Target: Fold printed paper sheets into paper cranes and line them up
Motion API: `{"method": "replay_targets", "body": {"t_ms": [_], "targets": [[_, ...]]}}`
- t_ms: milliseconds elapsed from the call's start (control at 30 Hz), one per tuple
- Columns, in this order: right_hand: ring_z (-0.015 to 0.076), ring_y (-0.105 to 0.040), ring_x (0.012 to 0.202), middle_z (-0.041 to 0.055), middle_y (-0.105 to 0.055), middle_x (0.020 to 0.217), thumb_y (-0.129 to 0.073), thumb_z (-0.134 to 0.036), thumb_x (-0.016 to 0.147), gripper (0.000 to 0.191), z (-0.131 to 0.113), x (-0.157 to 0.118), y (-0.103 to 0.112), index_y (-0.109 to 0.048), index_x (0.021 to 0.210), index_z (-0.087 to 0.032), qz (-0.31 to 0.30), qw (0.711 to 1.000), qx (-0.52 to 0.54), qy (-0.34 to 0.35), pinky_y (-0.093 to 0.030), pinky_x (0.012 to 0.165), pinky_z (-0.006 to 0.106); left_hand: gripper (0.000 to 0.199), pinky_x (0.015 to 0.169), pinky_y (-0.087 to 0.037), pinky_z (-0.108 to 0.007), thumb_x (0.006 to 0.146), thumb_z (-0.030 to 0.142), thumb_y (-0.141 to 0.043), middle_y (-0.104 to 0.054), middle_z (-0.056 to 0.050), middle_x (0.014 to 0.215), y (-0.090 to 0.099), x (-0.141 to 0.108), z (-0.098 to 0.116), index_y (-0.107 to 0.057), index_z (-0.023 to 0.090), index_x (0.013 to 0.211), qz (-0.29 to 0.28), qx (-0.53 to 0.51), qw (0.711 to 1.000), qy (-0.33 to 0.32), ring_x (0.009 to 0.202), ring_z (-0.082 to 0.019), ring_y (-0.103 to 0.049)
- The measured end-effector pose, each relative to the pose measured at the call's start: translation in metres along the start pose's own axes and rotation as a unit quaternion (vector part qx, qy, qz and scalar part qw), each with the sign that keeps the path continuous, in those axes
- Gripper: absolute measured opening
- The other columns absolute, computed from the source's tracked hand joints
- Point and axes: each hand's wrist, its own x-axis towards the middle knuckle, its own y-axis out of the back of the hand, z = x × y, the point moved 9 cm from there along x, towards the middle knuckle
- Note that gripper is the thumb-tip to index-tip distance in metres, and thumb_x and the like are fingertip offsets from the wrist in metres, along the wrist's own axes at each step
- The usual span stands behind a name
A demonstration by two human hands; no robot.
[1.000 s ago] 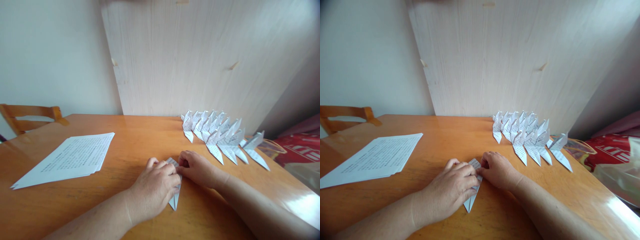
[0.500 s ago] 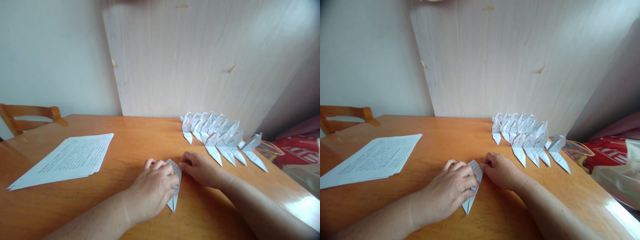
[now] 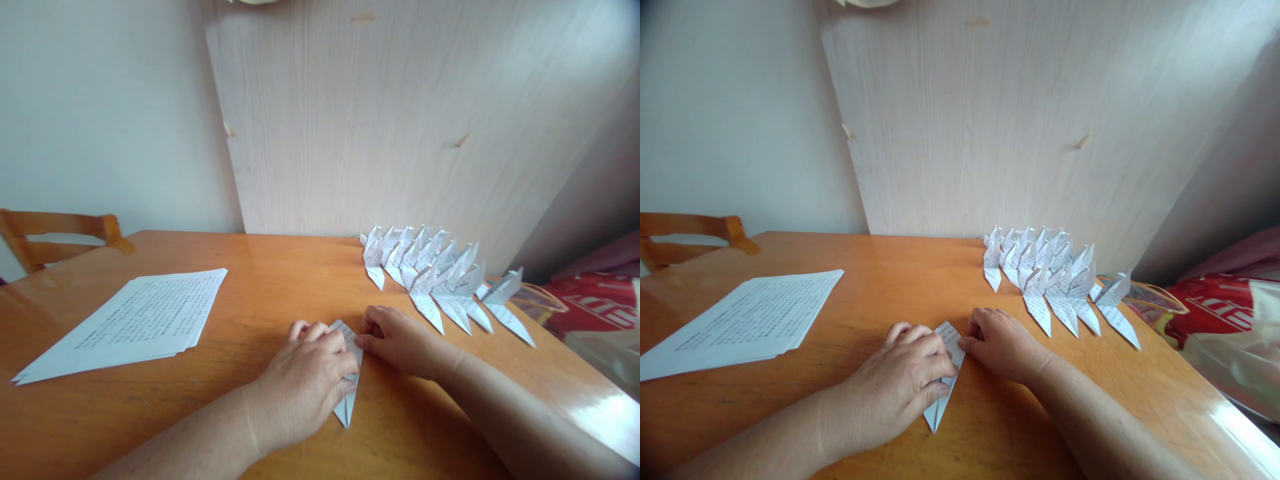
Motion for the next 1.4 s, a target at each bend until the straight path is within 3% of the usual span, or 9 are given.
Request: {"method": "replay_targets", "body": {"t_ms": [300,500,833,1400], "targets": [[0.0150,-0.054,0.069,0.0010,-0.064,0.077,-0.062,-0.022,0.082,0.003,0.004,0.000,0.000,-0.060,0.082,-0.020,-0.020,1.000,0.023,0.007,-0.034,0.058,0.025,0.013,0.091,-0.033,-0.043,0.097,0.035,-0.056,-0.062,-0.001,0.101,0.001,0.000,-0.001,-0.066,0.027,0.095,0.007,-0.003,1.000,0.002,0.104,-0.024,-0.050],[0.0150,-0.054,0.068,0.0010,-0.064,0.077,-0.063,-0.021,0.080,0.003,0.003,0.001,0.001,-0.060,0.081,-0.020,-0.020,0.999,0.025,0.004,-0.034,0.058,0.025,0.011,0.099,-0.028,-0.048,0.097,0.034,-0.057,-0.062,0.003,0.123,0.001,0.000,-0.001,-0.065,0.028,0.097,0.015,-0.022,0.999,-0.017,0.124,-0.027,-0.044],[0.0142,-0.054,0.067,0.0007,-0.065,0.075,-0.058,-0.022,0.083,0.004,-0.001,-0.002,0.002,-0.059,0.079,-0.020,-0.006,0.999,0.032,-0.018,-0.033,0.057,0.025,0.009,0.104,-0.024,-0.055,0.095,0.032,-0.058,-0.066,0.005,0.118,0.000,-0.001,-0.004,-0.066,0.032,0.099,-0.002,-0.035,0.999,-0.002,0.132,-0.031,-0.038],[0.0175,-0.053,0.069,0.0027,-0.063,0.074,-0.066,-0.037,0.079,0.018,-0.005,0.000,0.001,-0.057,0.074,-0.022,0.032,0.997,-0.054,-0.055,-0.028,0.059,0.029,0.009,0.095,-0.033,-0.046,0.089,0.039,-0.067,-0.056,-0.002,0.106,0.009,-0.004,-0.009,-0.072,0.036,0.095,0.002,-0.025,1.000,0.016,0.107,-0.025,-0.046]]}}
